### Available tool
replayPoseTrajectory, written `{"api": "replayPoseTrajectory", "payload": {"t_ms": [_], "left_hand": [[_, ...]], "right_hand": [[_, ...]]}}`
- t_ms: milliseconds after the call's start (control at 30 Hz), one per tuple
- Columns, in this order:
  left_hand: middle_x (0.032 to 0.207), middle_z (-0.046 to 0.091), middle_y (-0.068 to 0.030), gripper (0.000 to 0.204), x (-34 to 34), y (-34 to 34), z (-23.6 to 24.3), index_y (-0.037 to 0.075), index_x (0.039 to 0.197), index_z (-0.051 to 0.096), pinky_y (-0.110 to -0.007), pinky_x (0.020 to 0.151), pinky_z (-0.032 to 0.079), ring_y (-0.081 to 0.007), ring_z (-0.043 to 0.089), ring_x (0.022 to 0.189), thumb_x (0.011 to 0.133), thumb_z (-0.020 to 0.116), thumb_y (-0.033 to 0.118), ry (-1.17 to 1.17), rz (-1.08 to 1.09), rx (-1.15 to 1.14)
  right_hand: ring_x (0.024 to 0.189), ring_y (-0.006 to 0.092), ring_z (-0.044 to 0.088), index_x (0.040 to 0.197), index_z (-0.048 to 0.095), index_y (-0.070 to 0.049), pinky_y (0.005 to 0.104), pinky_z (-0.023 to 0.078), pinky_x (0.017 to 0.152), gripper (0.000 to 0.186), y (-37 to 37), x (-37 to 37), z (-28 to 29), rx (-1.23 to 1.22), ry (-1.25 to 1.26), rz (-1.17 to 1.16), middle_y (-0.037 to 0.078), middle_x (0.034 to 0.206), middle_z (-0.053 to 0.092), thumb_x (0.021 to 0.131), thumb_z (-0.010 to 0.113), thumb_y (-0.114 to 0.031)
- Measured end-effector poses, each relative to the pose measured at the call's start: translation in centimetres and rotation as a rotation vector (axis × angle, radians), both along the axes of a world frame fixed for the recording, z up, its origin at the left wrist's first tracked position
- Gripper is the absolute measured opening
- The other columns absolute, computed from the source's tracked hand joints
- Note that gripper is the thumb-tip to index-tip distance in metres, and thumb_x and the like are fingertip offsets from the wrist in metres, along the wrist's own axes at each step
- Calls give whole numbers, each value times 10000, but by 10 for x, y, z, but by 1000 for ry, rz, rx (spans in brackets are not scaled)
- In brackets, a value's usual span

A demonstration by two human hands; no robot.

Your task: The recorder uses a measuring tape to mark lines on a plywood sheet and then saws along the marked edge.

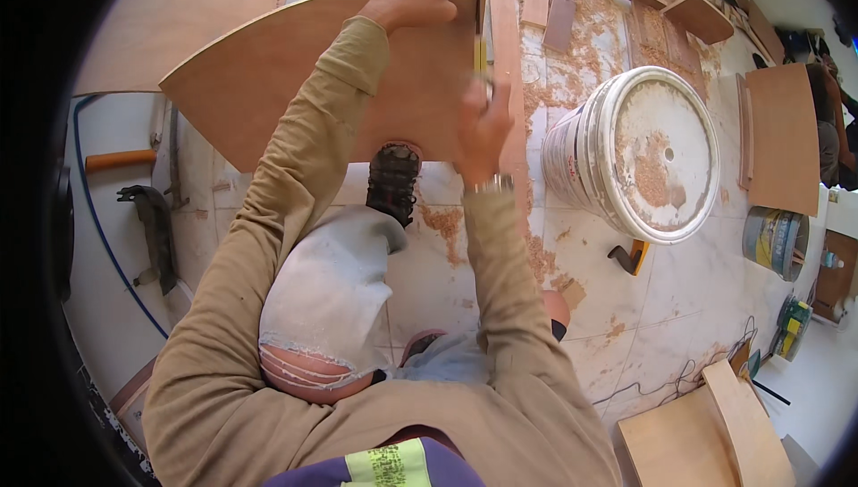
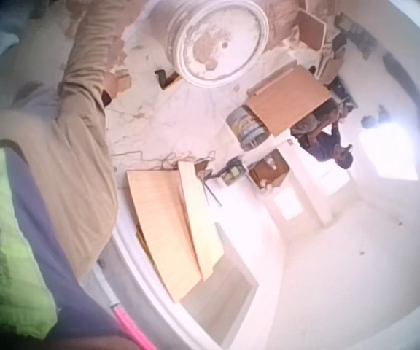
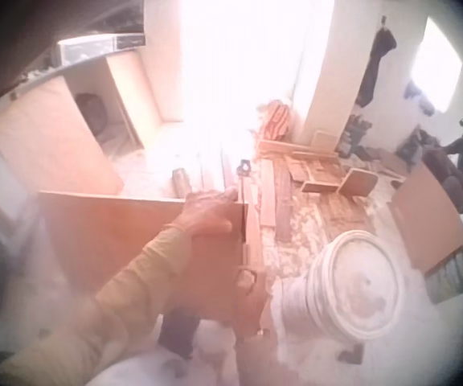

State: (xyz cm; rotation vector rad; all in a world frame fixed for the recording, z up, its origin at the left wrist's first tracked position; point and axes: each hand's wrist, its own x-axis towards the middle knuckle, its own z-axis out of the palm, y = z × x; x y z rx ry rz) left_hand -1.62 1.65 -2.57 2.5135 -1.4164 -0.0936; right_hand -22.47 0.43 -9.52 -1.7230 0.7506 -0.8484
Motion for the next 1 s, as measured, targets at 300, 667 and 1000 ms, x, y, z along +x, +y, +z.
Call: {"api": "replayPoseTrajectory", "payload": {"t_ms": [300,667,1000], "left_hand": [[1103,707,-200,505,16,-3,-12,61,1223,583,-463,918,510,-359,660,1107,743,655,200,10,-38,-73],[1148,691,-212,459,6,-8,5,56,1198,608,-486,968,483,-380,630,1158,753,626,170,88,27,18],[1246,654,-229,518,21,-2,-4,49,1265,598,-475,1008,475,-379,598,1221,764,621,176,116,39,-32]], "right_hand": [[638,66,558,1163,632,-40,284,445,563,251,41,-72,-20,116,55,-20,62,854,699,1018,505,-201],[550,107,483,1007,576,-25,303,400,512,284,-45,60,-44,-58,-261,29,27,637,520,1033,538,-305],[692,202,588,1129,625,13,373,498,640,351,-44,61,-42,-122,-189,75,117,750,628,1033,547,-315]]}}
